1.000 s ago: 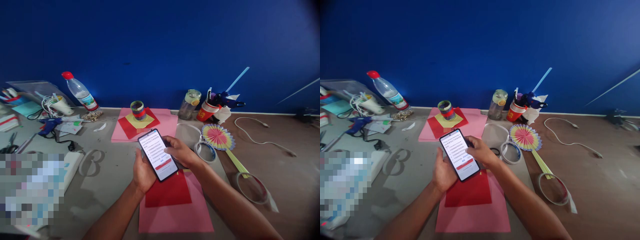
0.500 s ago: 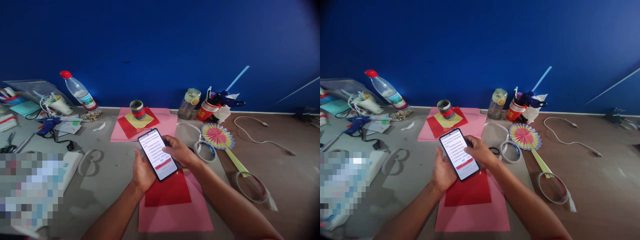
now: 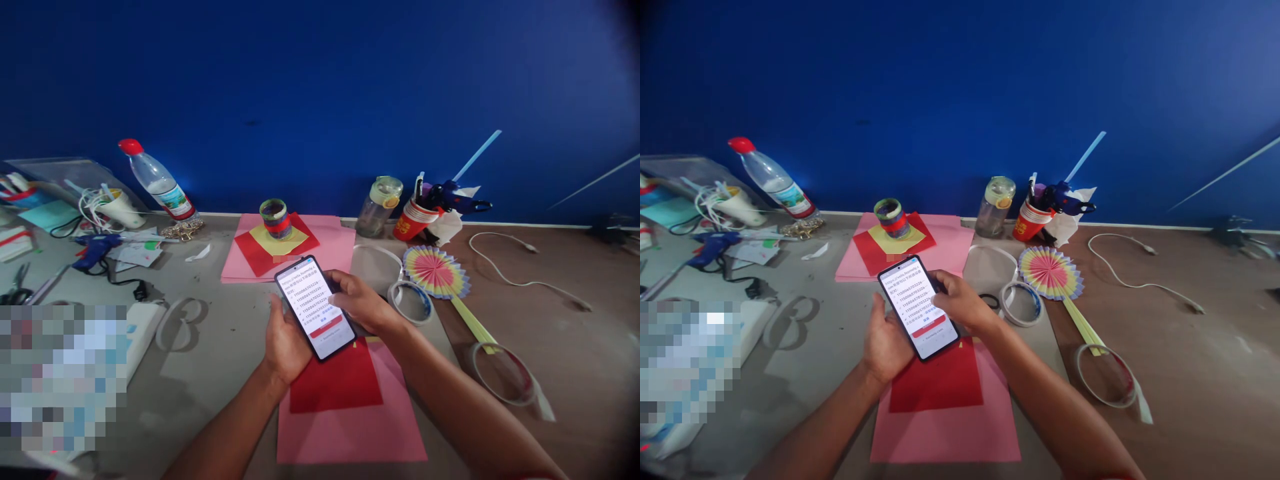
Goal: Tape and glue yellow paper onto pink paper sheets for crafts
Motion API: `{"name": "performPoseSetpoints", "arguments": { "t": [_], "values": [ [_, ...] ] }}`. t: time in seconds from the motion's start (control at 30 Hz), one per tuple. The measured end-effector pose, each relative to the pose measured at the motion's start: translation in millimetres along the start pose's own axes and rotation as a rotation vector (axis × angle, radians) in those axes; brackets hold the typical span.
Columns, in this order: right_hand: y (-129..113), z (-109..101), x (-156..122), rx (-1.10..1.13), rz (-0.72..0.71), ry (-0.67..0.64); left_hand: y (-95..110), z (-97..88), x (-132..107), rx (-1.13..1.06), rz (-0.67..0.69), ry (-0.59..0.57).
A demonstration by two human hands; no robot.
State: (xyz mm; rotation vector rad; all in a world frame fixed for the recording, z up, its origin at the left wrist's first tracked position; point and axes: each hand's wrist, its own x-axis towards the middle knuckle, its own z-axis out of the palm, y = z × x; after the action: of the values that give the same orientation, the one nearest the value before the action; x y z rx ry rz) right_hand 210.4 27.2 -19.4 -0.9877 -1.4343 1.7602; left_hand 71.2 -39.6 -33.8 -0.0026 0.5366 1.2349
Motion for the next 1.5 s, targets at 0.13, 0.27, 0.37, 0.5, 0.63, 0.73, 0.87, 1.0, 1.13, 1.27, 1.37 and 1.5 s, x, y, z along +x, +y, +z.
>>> {"name": "performPoseSetpoints", "arguments": {
  "t": [0.13,0.27,0.37,0.5,0.63,0.73,0.87,1.0,1.13,1.27,1.37,1.5],
  "values": [
    [-0.9,-0.2,-0.2,0.031,0.012,0.002,0.5,-1.0,0.7,0.010,-0.008,-0.005],
    [-2.1,0.1,-0.6,0.051,0.017,-0.004,1.2,0.2,1.0,0.008,-0.013,0.004],
    [-1.4,0.1,-0.5,0.046,0.014,-0.005,1.0,1.2,0.5,0.005,-0.003,0.007],
    [-1.0,0.2,-0.6,0.051,0.019,-0.008,0.5,1.6,-0.2,0.001,-0.001,-0.021],
    [-2.2,0.4,-0.6,0.038,0.007,-0.006,1.0,1.7,0.1,0.000,-0.003,-0.017],
    [-0.9,0.4,0.9,0.005,0.018,0.004,1.3,1.2,0.6,0.000,-0.003,-0.007],
    [2.3,1.8,2.4,-0.023,0.037,0.065,0.6,1.1,0.3,-0.002,-0.006,-0.012],
    [0.7,5.6,1.5,-0.007,0.064,0.132,-0.3,3.0,-0.5,0.006,-0.014,0.001],
    [-1.9,8.0,1.5,-0.004,0.073,0.148,-0.2,4.0,-0.5,0.009,-0.017,0.008],
    [-1.4,7.0,2.7,0.016,0.079,0.141,0.2,2.8,-0.2,-0.009,-0.028,-0.012],
    [-1.2,5.0,2.0,0.053,0.085,0.107,0.0,1.0,0.3,-0.028,-0.034,-0.048],
    [-1.9,2.1,0.2,0.081,0.053,0.032,-1.0,-2.5,1.4,-0.041,-0.015,-0.066]
  ]
}}
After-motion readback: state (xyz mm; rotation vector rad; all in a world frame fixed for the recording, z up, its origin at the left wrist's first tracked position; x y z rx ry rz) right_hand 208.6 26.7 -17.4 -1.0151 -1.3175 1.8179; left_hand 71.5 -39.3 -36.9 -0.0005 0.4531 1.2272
